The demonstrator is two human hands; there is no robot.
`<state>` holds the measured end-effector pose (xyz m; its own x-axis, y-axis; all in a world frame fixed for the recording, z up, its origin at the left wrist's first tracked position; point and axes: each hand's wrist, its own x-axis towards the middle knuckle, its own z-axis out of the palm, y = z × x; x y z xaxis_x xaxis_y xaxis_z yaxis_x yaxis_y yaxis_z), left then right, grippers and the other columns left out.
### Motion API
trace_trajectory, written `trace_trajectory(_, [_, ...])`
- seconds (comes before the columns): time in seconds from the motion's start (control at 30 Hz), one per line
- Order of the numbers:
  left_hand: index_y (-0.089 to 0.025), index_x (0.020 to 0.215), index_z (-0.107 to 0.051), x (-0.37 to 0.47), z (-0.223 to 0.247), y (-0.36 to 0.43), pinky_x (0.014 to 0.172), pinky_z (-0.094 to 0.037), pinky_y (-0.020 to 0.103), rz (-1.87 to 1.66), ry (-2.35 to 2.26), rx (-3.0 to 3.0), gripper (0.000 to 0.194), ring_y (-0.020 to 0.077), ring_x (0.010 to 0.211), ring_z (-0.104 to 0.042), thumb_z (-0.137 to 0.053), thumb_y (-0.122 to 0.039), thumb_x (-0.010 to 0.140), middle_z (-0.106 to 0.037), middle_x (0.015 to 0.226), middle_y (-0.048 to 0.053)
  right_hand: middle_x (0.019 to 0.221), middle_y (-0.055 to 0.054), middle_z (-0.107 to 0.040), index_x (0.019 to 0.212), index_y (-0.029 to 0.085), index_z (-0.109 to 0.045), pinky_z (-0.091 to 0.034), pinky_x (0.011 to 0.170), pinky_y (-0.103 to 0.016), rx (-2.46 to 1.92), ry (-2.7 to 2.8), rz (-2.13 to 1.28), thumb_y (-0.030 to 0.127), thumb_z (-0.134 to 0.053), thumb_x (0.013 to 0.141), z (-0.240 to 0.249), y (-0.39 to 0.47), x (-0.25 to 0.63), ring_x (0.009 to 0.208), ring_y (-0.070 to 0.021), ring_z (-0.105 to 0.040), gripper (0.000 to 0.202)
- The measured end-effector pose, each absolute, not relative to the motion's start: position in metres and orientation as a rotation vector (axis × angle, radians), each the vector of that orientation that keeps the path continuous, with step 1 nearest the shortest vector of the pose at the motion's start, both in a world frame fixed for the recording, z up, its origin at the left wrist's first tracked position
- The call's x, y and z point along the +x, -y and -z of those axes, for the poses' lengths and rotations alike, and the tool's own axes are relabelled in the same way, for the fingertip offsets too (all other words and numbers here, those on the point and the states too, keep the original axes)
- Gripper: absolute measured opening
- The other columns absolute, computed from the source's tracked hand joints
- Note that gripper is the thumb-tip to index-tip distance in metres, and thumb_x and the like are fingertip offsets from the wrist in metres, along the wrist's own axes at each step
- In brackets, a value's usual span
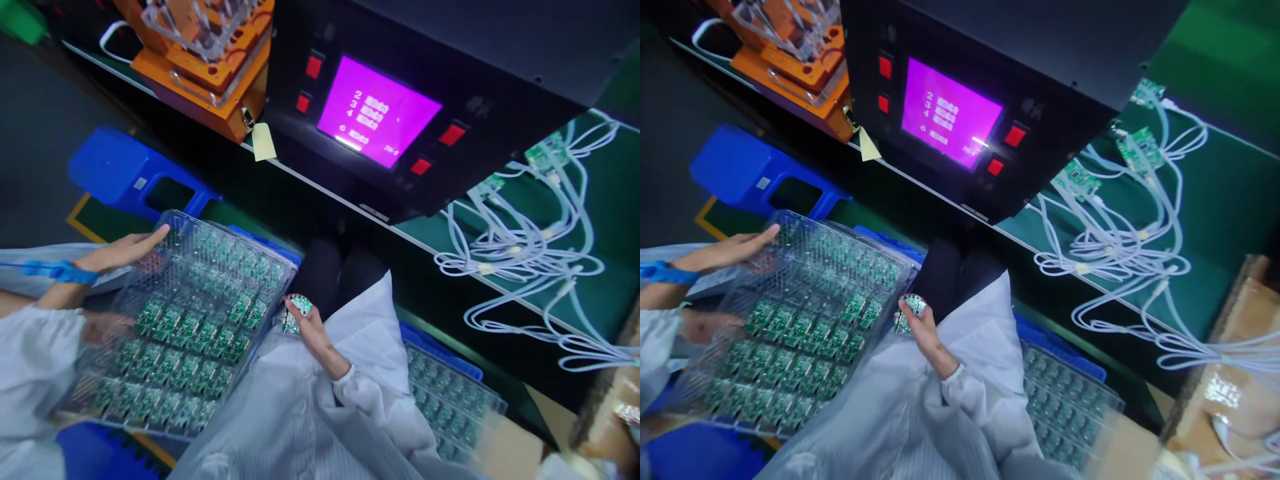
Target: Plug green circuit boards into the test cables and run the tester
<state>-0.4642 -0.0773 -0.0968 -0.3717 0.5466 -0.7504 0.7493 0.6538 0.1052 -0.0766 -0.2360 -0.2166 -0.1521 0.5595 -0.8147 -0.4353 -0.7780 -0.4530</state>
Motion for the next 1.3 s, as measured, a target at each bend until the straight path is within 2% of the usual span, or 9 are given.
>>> trace_trajectory(0.07, [-0.001, 0.138, -0.058, -0.458, 0.083, 0.084, 0.076, -0.061, 0.041, 0.317, -2.031, 0.882, 0.111, 0.0322, 0.079, -0.076, -0.034, -0.093, 0.082, -0.078, 0.081, 0.017, 0.074, 0.000, -0.071, 0.098, 0.016, -0.070, -0.052, 0.052, -0.024, -1.379, 0.122, -2.054, 0.057, -0.096, 0.053, 0.213, 0.234, -0.073, 0.062, -0.0153, -0.067, 0.066])
trace_trajectory(0.17, [-0.005, 0.117, -0.069, -0.447, 0.072, 0.094, 0.071, -0.057, 0.035, 0.321, -2.073, 1.036, 0.102, 0.0288, 0.070, -0.073, -0.028, -0.093, 0.084, -0.074, 0.068, 0.013, 0.069, 0.005, -0.067, 0.097, 0.019, -0.066, -0.053, 0.053, -0.022, -1.211, 0.076, -2.169, 0.052, -0.099, 0.052, 0.208, 0.229, -0.067, 0.059, -0.0132, -0.066, 0.065])
trace_trajectory(0.37, [-0.009, 0.097, -0.071, -0.413, 0.054, 0.105, 0.058, -0.048, 0.031, 0.156, -2.212, 1.126, 0.089, 0.0224, 0.052, -0.062, -0.031, -0.089, 0.088, -0.060, 0.047, 0.005, 0.106, -0.003, -0.076, 0.095, 0.023, -0.054, -0.056, 0.059, -0.023, -0.965, 0.241, -2.187, 0.047, -0.092, 0.072, 0.183, 0.238, -0.045, 0.067, -0.0110, -0.068, 0.050])
trace_trajectory(0.53, [-0.013, 0.084, -0.069, -0.376, 0.026, 0.114, 0.056, -0.047, 0.033, 0.213, -2.227, 1.085, 0.086, 0.0237, 0.049, -0.059, -0.033, -0.091, 0.084, -0.060, 0.047, 0.008, 0.104, -0.005, -0.078, 0.095, 0.024, -0.048, -0.056, 0.063, -0.024, -0.978, 0.394, -2.139, 0.049, -0.085, 0.080, 0.160, 0.261, -0.018, 0.069, -0.0120, -0.068, 0.047])
trace_trajectory(0.7, [-0.017, 0.075, -0.067, -0.359, 0.017, 0.125, 0.058, -0.048, 0.037, 0.283, -2.224, 1.093, 0.084, 0.0268, 0.050, -0.059, -0.033, -0.094, 0.081, -0.059, 0.045, 0.009, 0.110, -0.006, -0.079, 0.125, 0.027, -0.048, -0.056, 0.067, -0.026, -1.009, 0.416, -2.149, 0.048, -0.083, 0.083, 0.148, 0.282, 0.003, 0.074, -0.0137, -0.069, 0.058])
trace_trajectory(0.83, [-0.019, 0.067, -0.066, -0.355, 0.019, 0.131, 0.061, -0.049, 0.039, 0.371, -2.207, 1.078, 0.084, 0.0294, 0.053, -0.061, -0.031, -0.094, 0.080, -0.060, 0.045, 0.010, 0.110, -0.006, -0.078, 0.124, 0.024, -0.056, -0.055, 0.071, -0.026, -0.977, 0.501, -2.208, 0.046, -0.081, 0.085, 0.139, 0.289, 0.015, 0.077, -0.0138, -0.069, 0.051])
trace_trajectory(1.07, [-0.018, 0.073, -0.070, -0.353, 0.023, 0.133, 0.079, -0.052, 0.041, 0.425, -2.217, 1.067, 0.088, 0.0336, 0.069, -0.068, -0.028, -0.096, 0.080, -0.065, 0.052, 0.009, 0.122, -0.006, -0.074, 0.126, 0.026, -0.062, -0.056, 0.082, -0.030, -0.905, 0.708, -2.219, 0.042, -0.075, 0.090, 0.136, 0.283, 0.028, 0.089, -0.0164, -0.069, 0.042])
trace_trajectory(1.2, [-0.016, 0.082, -0.072, -0.351, 0.024, 0.133, 0.082, -0.052, 0.042, 0.423, -2.236, 1.027, 0.094, 0.0341, 0.071, -0.068, -0.026, -0.099, 0.077, -0.067, 0.055, 0.009, 0.122, -0.005, -0.073, 0.123, 0.029, -0.064, -0.057, 0.076, -0.032, -0.944, 0.730, -2.223, 0.044, -0.074, 0.090, 0.138, 0.278, 0.031, 0.094, -0.0213, -0.070, 0.037])
trace_trajectory(1.3, [-0.014, 0.087, -0.073, -0.352, 0.024, 0.132, 0.083, -0.052, 0.042, 0.429, -2.250, 1.023, 0.099, 0.0352, 0.074, -0.068, -0.027, -0.101, 0.074, -0.069, 0.059, 0.011, 0.118, -0.004, -0.073, 0.121, 0.030, -0.065, -0.058, 0.081, -0.034, -0.934, 0.745, -2.249, 0.046, -0.073, 0.091, 0.135, 0.275, 0.031, 0.106, -0.0258, -0.069, 0.035])
